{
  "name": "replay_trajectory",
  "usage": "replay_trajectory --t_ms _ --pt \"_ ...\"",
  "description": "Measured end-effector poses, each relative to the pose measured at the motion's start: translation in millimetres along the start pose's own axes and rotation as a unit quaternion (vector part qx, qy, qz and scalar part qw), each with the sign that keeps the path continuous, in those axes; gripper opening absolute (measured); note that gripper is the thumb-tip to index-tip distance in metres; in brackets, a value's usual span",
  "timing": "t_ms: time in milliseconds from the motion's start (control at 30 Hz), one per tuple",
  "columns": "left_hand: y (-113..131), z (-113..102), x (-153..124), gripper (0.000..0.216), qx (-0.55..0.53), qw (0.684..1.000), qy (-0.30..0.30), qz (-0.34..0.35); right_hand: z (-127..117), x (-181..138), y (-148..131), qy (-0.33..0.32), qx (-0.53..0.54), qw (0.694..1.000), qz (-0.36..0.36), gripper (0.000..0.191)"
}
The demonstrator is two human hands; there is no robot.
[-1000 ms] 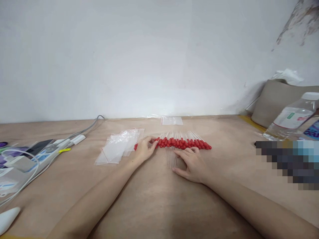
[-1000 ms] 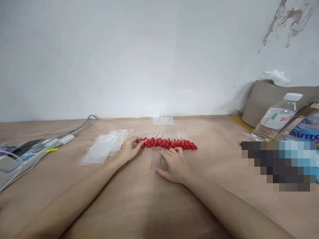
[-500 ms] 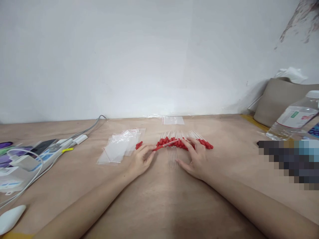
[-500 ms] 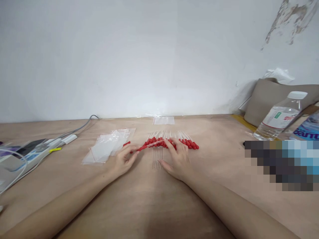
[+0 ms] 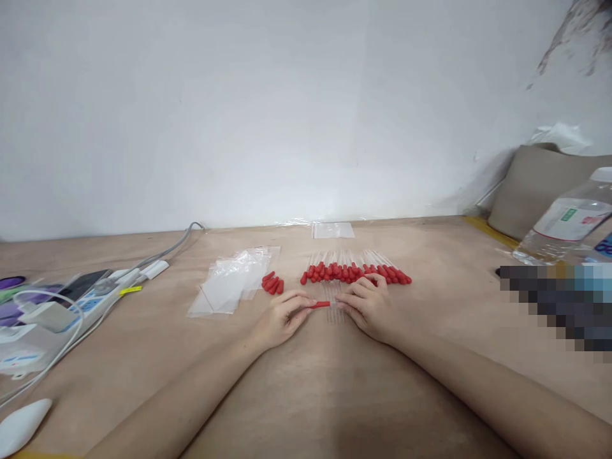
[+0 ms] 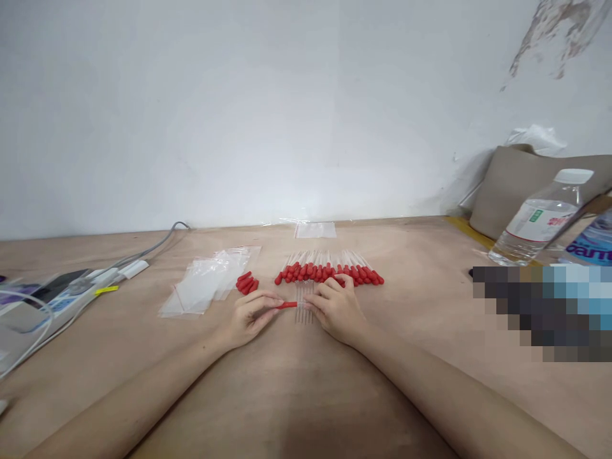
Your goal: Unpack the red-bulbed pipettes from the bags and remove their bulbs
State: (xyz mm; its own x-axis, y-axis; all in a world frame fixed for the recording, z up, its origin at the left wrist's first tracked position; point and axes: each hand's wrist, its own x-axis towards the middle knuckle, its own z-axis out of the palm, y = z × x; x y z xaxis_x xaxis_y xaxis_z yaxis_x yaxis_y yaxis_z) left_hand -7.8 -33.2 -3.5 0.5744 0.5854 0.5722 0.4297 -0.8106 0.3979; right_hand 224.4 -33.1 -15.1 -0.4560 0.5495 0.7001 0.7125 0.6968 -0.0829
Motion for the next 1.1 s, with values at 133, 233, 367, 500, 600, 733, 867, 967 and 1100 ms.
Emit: replay_trajectory --t_ms 133,233,367,500,600,733,867,967,1100 --pt "7.8 2.1 5.1 0.023 0.029 0.999 0.005 -0.032 2.0 1.1 -1.3 -0.018 -0.002 1.000 -0.004 0.019" --pt "12.6 8.9 11.6 0.027 0.073 0.997 0.013 -0.037 2.4 2.6 -4.5 -0.032 -0.007 0.999 -0.006 0.020" --pt "11.5 18.8 16.0 0.015 0.107 0.994 -0.003 -0.008 3.2 4.1 -8.6 -0.024 0.000 0.999 -0.023 0.020" --pt "11.1 21.0 15.5 0.018 0.130 0.991 -0.022 -0.018 3.8 2.1 -7.9 0.008 -0.007 0.999 -0.046 0.020" --pt "14.3 18.9 14.9 0.019 0.143 0.989 -0.043 -0.012 1.6 0.2 -7.6 0.027 -0.016 0.998 -0.062 0.018" --pt "18.2 15.6 14.4 0.021 0.143 0.987 -0.069 0.000 -3.7 0.0 -10.7 0.058 -0.029 0.994 -0.086 0.015" --pt "19.2 13.0 14.2 0.020 0.120 0.988 -0.101 0.009 -5.0 -1.2 -11.5 0.070 -0.052 0.989 -0.120 0.012" --pt "19.2 11.8 12.8 0.021 0.110 0.987 -0.114 0.010 -3.7 -5.0 -9.5 0.077 -0.077 0.982 -0.154 0.009" --pt "19.5 10.5 9.8 0.024 0.108 0.985 -0.131 0.009 -5.6 -8.6 -9.4 0.116 -0.109 0.968 -0.192 0.010"
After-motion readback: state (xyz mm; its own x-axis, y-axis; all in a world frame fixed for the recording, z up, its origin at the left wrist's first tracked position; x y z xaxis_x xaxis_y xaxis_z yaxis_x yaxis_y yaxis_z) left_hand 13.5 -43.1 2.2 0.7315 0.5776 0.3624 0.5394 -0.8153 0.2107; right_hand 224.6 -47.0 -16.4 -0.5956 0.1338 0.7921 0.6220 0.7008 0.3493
